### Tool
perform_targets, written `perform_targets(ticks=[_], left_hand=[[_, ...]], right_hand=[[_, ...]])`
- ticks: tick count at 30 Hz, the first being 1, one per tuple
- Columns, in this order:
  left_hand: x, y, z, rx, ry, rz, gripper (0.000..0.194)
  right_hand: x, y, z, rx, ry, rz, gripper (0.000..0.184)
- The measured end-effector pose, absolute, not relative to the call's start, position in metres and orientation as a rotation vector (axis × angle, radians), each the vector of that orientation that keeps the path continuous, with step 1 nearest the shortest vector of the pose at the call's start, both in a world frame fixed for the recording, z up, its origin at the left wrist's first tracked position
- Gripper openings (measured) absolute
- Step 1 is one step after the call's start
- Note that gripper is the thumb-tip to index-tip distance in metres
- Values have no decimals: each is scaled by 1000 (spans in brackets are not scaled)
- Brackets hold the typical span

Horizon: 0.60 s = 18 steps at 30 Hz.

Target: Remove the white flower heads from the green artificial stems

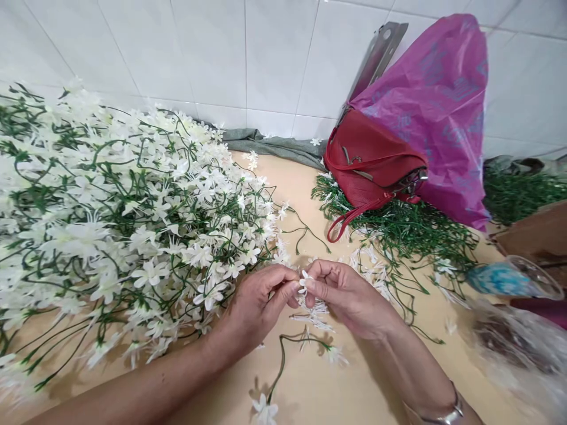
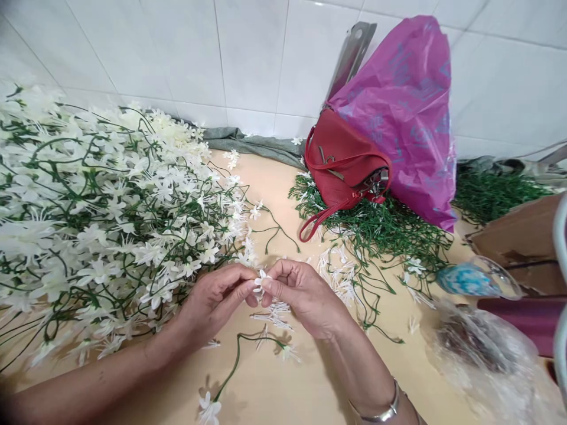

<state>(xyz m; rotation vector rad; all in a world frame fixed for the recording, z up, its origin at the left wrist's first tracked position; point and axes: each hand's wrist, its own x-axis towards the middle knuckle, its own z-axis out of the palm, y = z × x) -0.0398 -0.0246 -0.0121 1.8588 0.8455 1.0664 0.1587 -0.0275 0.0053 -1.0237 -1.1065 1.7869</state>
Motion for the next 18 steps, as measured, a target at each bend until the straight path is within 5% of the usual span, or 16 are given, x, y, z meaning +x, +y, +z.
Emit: perform_targets(ticks=[18], left_hand=[[-38, -26, -15, 1768, 890, 1010, 18]], right_hand=[[152, -27, 7, -1002, -1125, 1758, 29]])
